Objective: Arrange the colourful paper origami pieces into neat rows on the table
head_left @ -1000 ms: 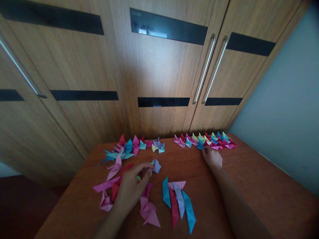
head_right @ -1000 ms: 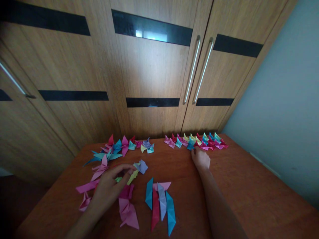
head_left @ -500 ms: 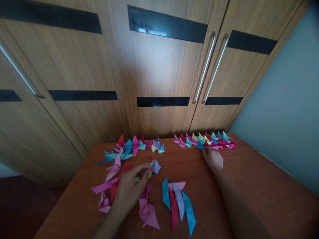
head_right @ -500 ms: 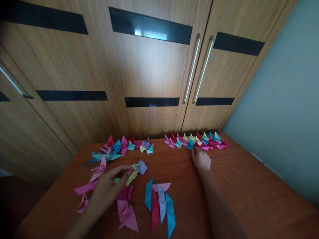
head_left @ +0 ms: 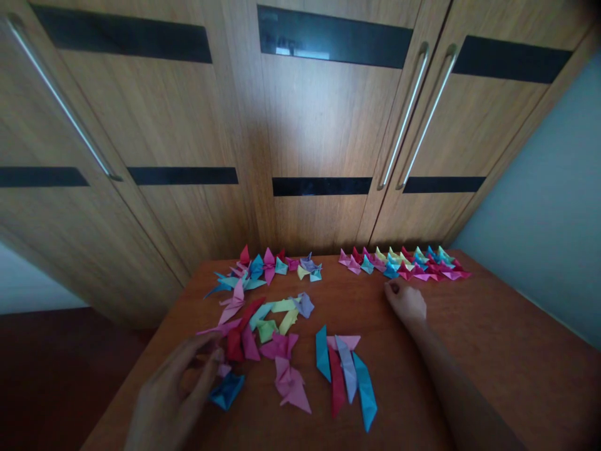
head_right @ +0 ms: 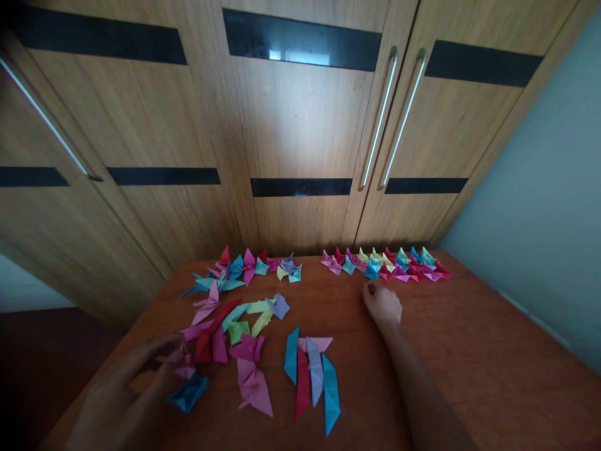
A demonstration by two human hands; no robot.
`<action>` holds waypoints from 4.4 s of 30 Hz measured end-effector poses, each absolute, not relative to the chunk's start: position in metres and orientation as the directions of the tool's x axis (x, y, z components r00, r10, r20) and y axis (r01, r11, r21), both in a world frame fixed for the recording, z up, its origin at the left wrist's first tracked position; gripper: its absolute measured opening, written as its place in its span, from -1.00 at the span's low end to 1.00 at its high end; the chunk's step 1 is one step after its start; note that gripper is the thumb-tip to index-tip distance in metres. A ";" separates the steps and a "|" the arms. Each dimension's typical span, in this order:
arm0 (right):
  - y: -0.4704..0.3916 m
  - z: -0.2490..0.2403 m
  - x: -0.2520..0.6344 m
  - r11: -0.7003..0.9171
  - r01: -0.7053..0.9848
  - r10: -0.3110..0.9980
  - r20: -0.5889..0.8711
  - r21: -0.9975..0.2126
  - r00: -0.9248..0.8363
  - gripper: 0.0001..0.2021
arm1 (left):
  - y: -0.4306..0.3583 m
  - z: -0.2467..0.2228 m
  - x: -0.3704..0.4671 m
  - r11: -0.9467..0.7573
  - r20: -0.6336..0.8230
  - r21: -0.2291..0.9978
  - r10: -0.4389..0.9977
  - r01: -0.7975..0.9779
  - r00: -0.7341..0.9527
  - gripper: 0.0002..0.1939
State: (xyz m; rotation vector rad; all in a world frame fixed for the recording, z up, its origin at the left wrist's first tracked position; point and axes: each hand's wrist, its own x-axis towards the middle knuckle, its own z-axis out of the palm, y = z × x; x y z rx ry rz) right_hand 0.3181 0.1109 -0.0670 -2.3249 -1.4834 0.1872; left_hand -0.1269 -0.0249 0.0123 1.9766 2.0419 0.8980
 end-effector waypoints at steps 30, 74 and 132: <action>0.114 -0.068 0.316 -0.248 0.849 0.927 0.140 -0.466 0.347 -0.78 | 0.003 0.003 -0.091 -0.217 0.320 0.522 0.946 0.825 0.047 -0.81; 0.066 -0.021 0.223 0.603 0.705 0.767 0.514 -0.375 -0.383 -0.82 | 0.052 0.009 -0.028 -0.706 0.588 0.346 0.677 0.619 0.443 -0.84; 0.114 -0.058 0.314 -0.342 0.898 0.912 0.132 -0.276 0.387 -0.71 | 0.040 0.014 -0.044 -0.615 0.550 0.409 0.756 0.674 0.356 -0.78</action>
